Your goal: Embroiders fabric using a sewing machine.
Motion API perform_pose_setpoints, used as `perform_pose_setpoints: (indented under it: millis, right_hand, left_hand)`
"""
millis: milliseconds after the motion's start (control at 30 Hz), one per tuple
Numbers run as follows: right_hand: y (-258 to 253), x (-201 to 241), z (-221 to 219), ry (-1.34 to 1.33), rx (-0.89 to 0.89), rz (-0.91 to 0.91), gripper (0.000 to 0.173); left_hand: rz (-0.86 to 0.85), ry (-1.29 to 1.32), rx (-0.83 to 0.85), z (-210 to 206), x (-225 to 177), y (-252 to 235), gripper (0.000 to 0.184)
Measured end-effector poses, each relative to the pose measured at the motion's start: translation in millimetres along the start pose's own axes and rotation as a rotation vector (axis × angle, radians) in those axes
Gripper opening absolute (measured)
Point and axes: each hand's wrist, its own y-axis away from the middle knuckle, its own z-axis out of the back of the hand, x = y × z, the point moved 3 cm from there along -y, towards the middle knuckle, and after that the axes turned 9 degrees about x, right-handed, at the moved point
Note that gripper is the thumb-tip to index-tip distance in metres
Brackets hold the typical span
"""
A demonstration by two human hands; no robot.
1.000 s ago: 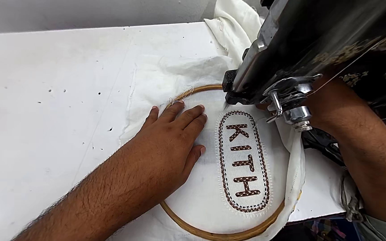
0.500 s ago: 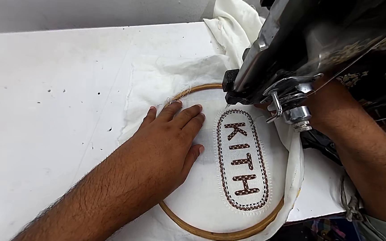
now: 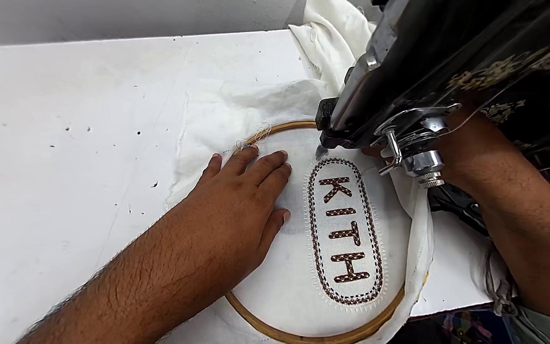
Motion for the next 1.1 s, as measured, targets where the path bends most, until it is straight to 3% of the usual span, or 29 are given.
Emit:
perform_pose_setpoints:
  millis: [400,667,1000,1100]
  right_hand:
    - [-1,3,-1,-0.036,-0.033,0.024,0.032]
    - [-9,-1,1,-0.104,0.118,-0.039,0.021]
    - [18,23,9,-0.107,0.032,-0.044,0.02]
    - [-1,2,-1,-0.029,-0.015,0.006,0.024]
  left_hand:
    - [0.018,0.005,0.003,1,2,0,0.059]
    - [0.009,0.0,0.022,2,1,2,0.059]
    - [0.015,0.007,0.014,2,1,1,0.059]
    - [0.012,0.002,0.012,2,2,1,0.058]
